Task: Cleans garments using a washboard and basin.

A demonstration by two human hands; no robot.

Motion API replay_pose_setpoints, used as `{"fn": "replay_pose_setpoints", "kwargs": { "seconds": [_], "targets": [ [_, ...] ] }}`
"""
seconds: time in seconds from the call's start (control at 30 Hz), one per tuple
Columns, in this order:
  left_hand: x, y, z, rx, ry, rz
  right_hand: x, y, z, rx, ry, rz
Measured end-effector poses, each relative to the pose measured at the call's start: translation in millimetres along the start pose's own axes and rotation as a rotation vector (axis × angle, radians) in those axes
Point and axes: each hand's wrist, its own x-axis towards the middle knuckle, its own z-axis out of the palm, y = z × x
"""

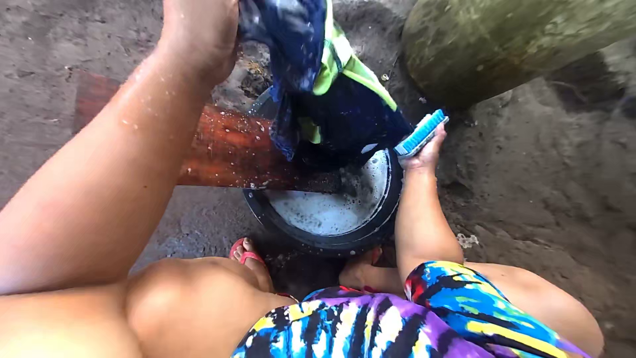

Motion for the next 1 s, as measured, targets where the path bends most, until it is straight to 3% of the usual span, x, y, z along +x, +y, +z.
{"fn": "replay_pose_setpoints", "kwargs": {
  "seconds": [0.07, 0.2, 0.27, 0.33, 0.4, 0.47, 0.57, 0.63, 0.7, 0.77, 0.83, 0.9, 1.0],
  "targets": [
    [-18, -19, -8, 0.167, 0.008, -0.219, -11, 10, -23, -0.081, 0.019, 0.068],
    [-73, -74, -31, 0.634, -0.231, -0.753, -46, 50, -73, -0.558, 0.235, 0.424],
    [-95, -100, -41, 0.729, -0.322, -0.877, -57, 70, -78, -0.787, 0.313, 0.575],
    [-106, -111, -46, 0.769, -0.325, -0.901, -60, 89, -81, -0.884, 0.327, 0.557],
    [-108, -109, -48, 0.837, -0.373, -0.820, -65, 100, -84, -0.972, 0.346, 0.430],
    [-112, -107, -48, 0.981, -0.452, -0.602, -71, 107, -88, -1.103, 0.380, 0.333],
    [-132, -121, -52, 1.181, -0.644, -0.057, -88, 128, -76, -1.228, 0.422, 0.361],
    [-140, -137, -54, 1.225, -0.835, 0.211, -100, 141, -28, -1.186, 0.308, 0.204],
    [-146, -151, -53, 1.255, -0.949, 0.191, -114, 166, 33, -1.163, -0.002, -0.072],
    [-144, -158, -53, 1.224, -0.968, 0.161, -139, 177, 106, -1.275, -0.368, -0.144],
    [-140, -158, -60, 1.150, -0.988, 0.165, -155, 187, 144, -1.414, -0.633, -0.217],
    [-143, -155, -73, 1.067, -0.997, 0.163, -147, 190, 127, -1.513, -0.676, -0.219],
    [-144, -154, -77, 1.038, -0.988, 0.147, -102, 178, 62, -1.603, -0.435, -0.013]
  ]
}}
